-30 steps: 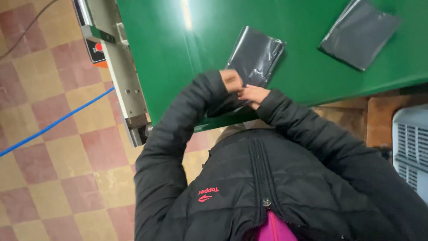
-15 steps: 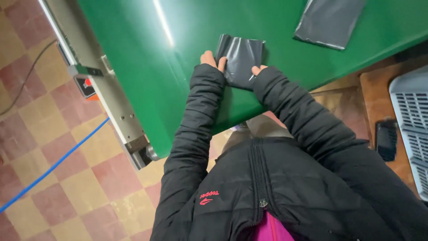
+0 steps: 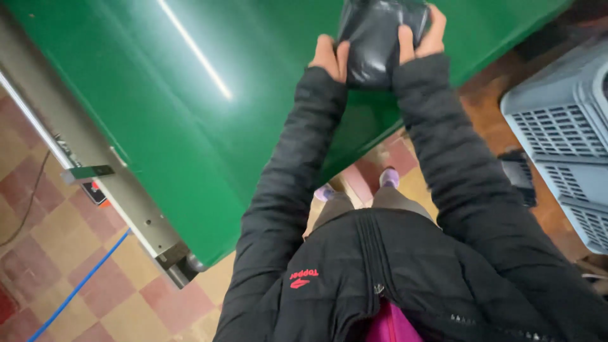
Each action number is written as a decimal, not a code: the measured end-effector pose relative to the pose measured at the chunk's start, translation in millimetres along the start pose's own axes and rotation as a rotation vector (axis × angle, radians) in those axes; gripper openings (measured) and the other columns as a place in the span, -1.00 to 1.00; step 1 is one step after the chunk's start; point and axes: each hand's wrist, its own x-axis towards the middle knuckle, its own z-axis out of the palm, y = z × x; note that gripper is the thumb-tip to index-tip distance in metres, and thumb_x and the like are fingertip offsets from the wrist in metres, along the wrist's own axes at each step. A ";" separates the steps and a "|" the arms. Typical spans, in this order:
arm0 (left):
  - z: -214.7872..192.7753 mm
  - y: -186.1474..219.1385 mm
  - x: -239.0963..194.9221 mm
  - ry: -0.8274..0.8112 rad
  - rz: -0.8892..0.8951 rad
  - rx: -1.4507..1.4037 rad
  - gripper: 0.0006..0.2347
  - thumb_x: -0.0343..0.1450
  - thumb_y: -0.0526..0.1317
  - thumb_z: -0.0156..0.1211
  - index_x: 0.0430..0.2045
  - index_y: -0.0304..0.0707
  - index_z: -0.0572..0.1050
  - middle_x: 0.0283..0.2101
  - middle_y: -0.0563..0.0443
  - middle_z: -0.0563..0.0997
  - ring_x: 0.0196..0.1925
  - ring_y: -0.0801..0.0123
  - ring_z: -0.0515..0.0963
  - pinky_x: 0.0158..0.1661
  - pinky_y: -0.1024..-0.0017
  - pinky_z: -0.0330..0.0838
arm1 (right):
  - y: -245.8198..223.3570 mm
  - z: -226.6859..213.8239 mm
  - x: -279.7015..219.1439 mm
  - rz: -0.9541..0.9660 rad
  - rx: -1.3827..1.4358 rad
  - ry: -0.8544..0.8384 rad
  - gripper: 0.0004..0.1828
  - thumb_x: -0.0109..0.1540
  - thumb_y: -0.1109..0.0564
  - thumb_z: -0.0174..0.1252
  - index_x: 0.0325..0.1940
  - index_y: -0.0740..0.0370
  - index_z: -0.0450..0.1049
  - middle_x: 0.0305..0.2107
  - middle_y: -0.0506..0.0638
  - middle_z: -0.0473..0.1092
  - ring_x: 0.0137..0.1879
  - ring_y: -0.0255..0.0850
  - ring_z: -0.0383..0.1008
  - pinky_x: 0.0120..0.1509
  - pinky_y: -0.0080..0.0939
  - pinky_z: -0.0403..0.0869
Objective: Folding plastic bags and placing them into a plastic crate.
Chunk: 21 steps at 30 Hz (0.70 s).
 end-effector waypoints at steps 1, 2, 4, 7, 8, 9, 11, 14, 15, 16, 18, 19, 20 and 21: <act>24.3 -18.5 9.9 -0.010 -0.005 0.000 -0.73 0.49 -0.05 0.16 -0.15 -0.27 0.38 -0.34 -0.34 0.60 -0.24 -0.32 0.59 -0.26 0.01 0.50 | 13.3 0.1 3.8 0.010 -0.004 0.001 -0.44 0.53 -0.07 0.16 0.50 0.15 0.13 0.08 0.42 0.48 0.19 0.32 0.54 0.26 0.14 0.52; 49.0 -36.9 19.2 -0.009 -0.065 0.053 -0.72 0.51 -0.03 0.13 -0.14 -0.27 0.34 -0.32 -0.37 0.59 -0.23 -0.36 0.57 -0.26 -0.02 0.49 | 26.8 -0.1 7.5 0.049 -0.157 0.015 -0.44 0.51 -0.08 0.17 0.48 0.12 0.14 0.00 0.42 0.50 0.10 0.34 0.53 0.16 0.17 0.51; 94.0 -73.6 40.2 -0.008 -0.113 0.110 -0.70 0.52 -0.01 0.10 -0.13 -0.27 0.31 -0.30 -0.40 0.59 -0.21 -0.39 0.55 -0.27 -0.05 0.47 | 63.4 5.8 21.4 0.086 -0.306 0.039 -0.44 0.49 -0.09 0.19 0.46 0.09 0.15 -0.08 0.41 0.51 0.01 0.37 0.53 0.06 0.20 0.51; 134.6 -119.7 47.9 0.078 -0.134 0.306 -0.69 0.49 0.01 0.12 -0.22 -0.25 0.27 -0.28 -0.39 0.59 -0.24 -0.38 0.56 -0.27 -0.12 0.44 | 119.3 20.5 26.0 0.141 -0.400 -0.050 -0.45 0.45 -0.09 0.15 0.43 0.06 0.14 -0.18 0.41 0.51 -0.11 0.40 0.51 -0.04 0.27 0.48; 136.2 -124.4 45.3 0.078 -0.174 0.338 -0.70 0.48 0.01 0.12 -0.22 -0.23 0.28 -0.26 -0.37 0.60 -0.24 -0.36 0.57 -0.27 -0.12 0.45 | 128.6 23.2 23.5 0.155 -0.467 -0.132 -0.45 0.44 -0.10 0.12 0.42 0.06 0.12 -0.22 0.39 0.52 -0.16 0.39 0.51 -0.08 0.29 0.47; 139.0 -128.6 47.9 0.083 -0.210 0.367 -0.71 0.46 0.01 0.11 -0.23 -0.21 0.29 -0.25 -0.35 0.60 -0.25 -0.35 0.59 -0.28 -0.12 0.46 | 139.0 26.7 26.0 0.161 -0.532 -0.211 -0.45 0.43 -0.12 0.09 0.40 0.07 0.11 -0.25 0.36 0.53 -0.20 0.38 0.51 -0.11 0.31 0.46; 135.4 -131.4 43.6 0.055 -0.234 0.433 -0.71 0.47 0.01 0.10 -0.22 -0.21 0.29 -0.23 -0.34 0.60 -0.26 -0.35 0.58 -0.28 -0.13 0.46 | 140.7 32.4 30.5 0.157 -0.625 -0.264 -0.47 0.41 -0.13 0.08 0.36 0.07 0.12 -0.29 0.33 0.53 -0.25 0.36 0.52 -0.15 0.32 0.45; 128.0 -117.5 44.4 0.039 -0.242 0.507 -0.72 0.47 0.01 0.07 -0.22 -0.21 0.29 -0.20 -0.35 0.59 -0.28 -0.37 0.58 -0.30 -0.14 0.45 | 148.9 37.9 41.1 0.158 -0.757 -0.328 -0.52 0.40 -0.15 0.06 0.28 0.07 0.15 -0.37 0.27 0.54 -0.32 0.31 0.53 -0.21 0.32 0.44; 122.3 -111.6 39.5 0.053 -0.236 0.524 -0.72 0.48 0.00 0.06 -0.22 -0.21 0.29 -0.19 -0.35 0.59 -0.28 -0.39 0.58 -0.31 -0.14 0.45 | 151.5 40.7 38.8 0.167 -0.789 -0.350 -0.56 0.40 -0.15 0.05 0.24 0.06 0.16 -0.42 0.23 0.54 -0.34 0.28 0.54 -0.23 0.31 0.43; 120.2 -109.9 36.8 0.047 -0.246 0.533 -0.72 0.48 0.00 0.06 -0.22 -0.21 0.29 -0.19 -0.35 0.59 -0.28 -0.39 0.58 -0.31 -0.14 0.45 | 150.8 40.1 37.0 0.175 -0.783 -0.361 -0.56 0.40 -0.15 0.05 0.24 0.06 0.16 -0.42 0.23 0.54 -0.34 0.28 0.54 -0.23 0.31 0.43; 118.5 -104.1 37.4 0.067 -0.188 0.597 -0.73 0.54 0.00 -0.01 -0.20 -0.23 0.26 -0.23 -0.33 0.60 -0.24 -0.36 0.59 -0.23 -0.13 0.47 | 149.1 36.8 39.5 0.166 -0.779 -0.373 -0.61 0.42 -0.14 0.04 0.20 0.07 0.17 -0.49 0.19 0.52 -0.38 0.26 0.53 -0.26 0.28 0.43; 118.5 -100.1 41.0 0.074 -0.187 0.600 -0.73 0.54 0.00 -0.01 -0.20 -0.23 0.26 -0.23 -0.33 0.60 -0.24 -0.36 0.59 -0.23 -0.13 0.47 | 153.3 38.4 46.2 0.160 -0.774 -0.371 -0.61 0.42 -0.14 0.04 0.20 0.07 0.17 -0.49 0.19 0.52 -0.38 0.26 0.53 -0.26 0.28 0.43; 118.1 -95.9 44.4 0.056 -0.256 0.594 -0.73 0.54 0.00 -0.03 -0.21 -0.24 0.27 -0.24 -0.33 0.61 -0.25 -0.37 0.59 -0.24 -0.14 0.46 | 156.9 40.1 52.7 0.149 -0.766 -0.379 -0.62 0.43 -0.13 0.03 0.18 0.09 0.17 -0.49 0.19 0.51 -0.39 0.26 0.52 -0.27 0.28 0.43; 114.8 -92.9 40.4 0.030 -0.334 0.592 -0.73 0.55 0.00 -0.05 -0.21 -0.25 0.27 -0.25 -0.33 0.62 -0.25 -0.38 0.58 -0.25 -0.14 0.45 | 158.7 42.2 51.2 0.147 -0.756 -0.394 -0.64 0.44 -0.13 0.02 0.17 0.10 0.18 -0.49 0.19 0.51 -0.39 0.26 0.52 -0.29 0.28 0.43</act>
